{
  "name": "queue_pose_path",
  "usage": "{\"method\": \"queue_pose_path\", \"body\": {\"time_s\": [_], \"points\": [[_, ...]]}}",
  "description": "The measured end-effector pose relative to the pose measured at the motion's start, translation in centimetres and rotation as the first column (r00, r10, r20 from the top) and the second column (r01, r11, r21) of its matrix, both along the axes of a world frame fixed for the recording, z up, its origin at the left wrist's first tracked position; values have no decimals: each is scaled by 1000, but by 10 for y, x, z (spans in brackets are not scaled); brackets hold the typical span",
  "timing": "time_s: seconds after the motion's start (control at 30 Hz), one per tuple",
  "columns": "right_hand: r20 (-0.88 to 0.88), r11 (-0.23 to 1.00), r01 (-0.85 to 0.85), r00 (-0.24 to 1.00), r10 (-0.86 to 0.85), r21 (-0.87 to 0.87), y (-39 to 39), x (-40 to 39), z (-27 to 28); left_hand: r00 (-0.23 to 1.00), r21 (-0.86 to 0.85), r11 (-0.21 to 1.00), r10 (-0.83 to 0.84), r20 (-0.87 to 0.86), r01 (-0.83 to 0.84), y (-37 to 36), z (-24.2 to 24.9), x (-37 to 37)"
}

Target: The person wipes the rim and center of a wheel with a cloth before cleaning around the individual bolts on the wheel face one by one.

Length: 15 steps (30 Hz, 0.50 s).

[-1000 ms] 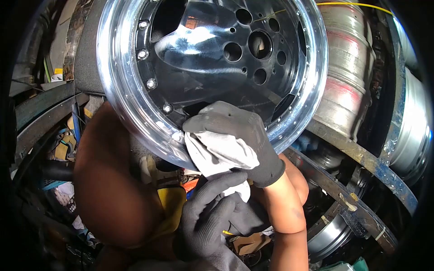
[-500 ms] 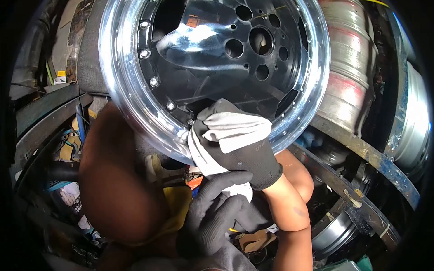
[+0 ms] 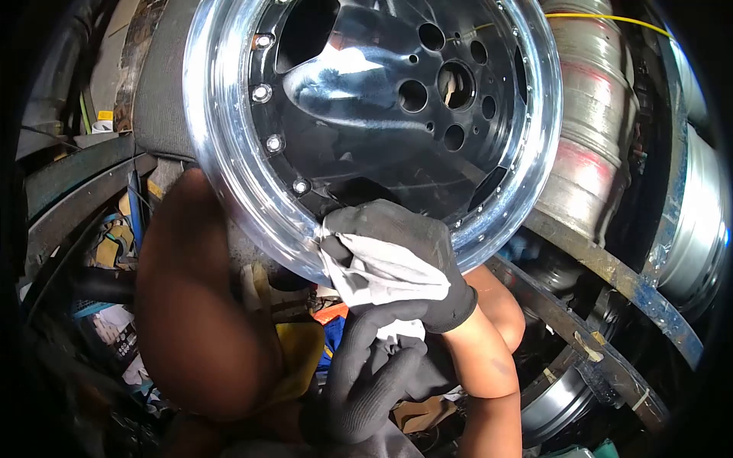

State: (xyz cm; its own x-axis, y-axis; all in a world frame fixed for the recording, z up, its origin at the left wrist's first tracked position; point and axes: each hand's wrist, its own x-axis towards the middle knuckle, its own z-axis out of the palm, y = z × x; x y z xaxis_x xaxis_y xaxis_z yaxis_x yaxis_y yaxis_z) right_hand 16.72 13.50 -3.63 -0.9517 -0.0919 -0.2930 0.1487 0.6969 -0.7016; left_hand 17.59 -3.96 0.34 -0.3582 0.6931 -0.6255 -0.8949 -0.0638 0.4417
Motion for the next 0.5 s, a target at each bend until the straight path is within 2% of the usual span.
{"method": "queue_pose_path", "body": {"time_s": [0.1,0.2,0.3,0.43,0.47,0.5], "points": [[-19,997,58,998,-57,48,-5,6,-6,1000,-35,999,4,17,-4,-1,6,-8],[-134,996,54,990,-45,66,-5,19,-22,997,47,996,70,11,-70,-7,2,-7],[-137,979,166,974,-182,-122,-7,25,-24,997,59,996,71,-5,-71,-7,-4,-1],[-185,982,-39,980,74,185,-3,29,-23,999,48,998,50,-8,-50,-7,-7,-2],[-104,991,-23,994,36,131,-5,15,-9,999,51,998,48,-5,-48,-7,-7,-3],[-161,997,4,987,8,72,-5,10,-10,999,52,998,47,-6,-47,-7,-7,-3]]}}
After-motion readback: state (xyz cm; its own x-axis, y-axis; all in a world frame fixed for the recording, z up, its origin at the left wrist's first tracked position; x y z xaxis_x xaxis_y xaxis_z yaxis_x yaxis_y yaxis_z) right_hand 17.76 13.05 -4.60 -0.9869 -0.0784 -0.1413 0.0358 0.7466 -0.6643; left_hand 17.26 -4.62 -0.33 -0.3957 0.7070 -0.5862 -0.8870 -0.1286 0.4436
